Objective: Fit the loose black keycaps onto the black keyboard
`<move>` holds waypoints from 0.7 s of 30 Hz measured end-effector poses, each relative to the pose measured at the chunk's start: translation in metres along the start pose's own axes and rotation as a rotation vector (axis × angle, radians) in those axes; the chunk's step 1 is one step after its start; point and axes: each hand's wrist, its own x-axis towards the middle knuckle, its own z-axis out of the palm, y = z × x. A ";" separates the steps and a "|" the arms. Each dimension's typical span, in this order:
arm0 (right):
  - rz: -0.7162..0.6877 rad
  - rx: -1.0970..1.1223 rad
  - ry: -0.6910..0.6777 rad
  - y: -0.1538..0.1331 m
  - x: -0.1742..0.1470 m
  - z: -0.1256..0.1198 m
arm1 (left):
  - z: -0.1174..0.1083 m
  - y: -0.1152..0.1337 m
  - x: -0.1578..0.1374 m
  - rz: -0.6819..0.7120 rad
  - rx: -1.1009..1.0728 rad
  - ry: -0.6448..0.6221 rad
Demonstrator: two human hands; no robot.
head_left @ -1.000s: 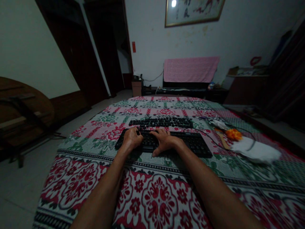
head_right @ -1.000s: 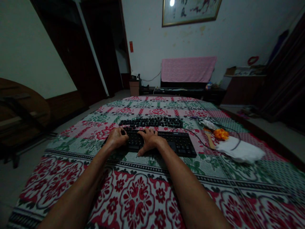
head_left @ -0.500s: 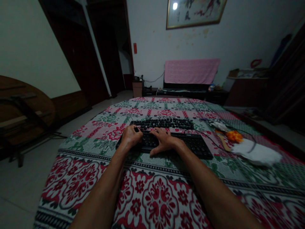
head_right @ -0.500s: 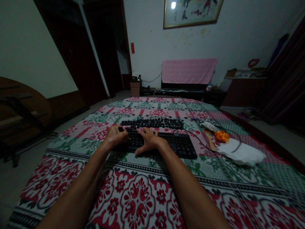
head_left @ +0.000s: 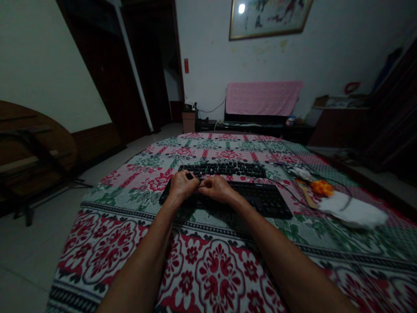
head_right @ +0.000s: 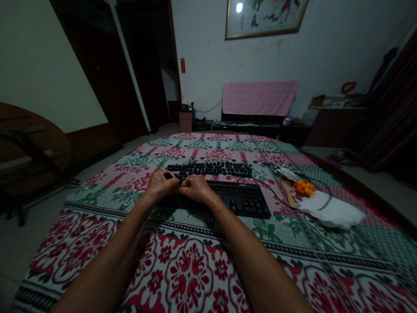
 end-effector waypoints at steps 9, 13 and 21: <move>0.169 0.174 -0.048 0.006 0.005 0.005 | 0.009 -0.001 -0.001 0.068 -0.130 0.016; 0.212 0.122 0.045 0.011 0.006 0.003 | 0.005 -0.007 0.004 0.046 -0.263 0.071; 0.101 -0.209 0.229 0.031 0.037 -0.015 | -0.007 -0.024 0.016 -0.078 -0.313 0.177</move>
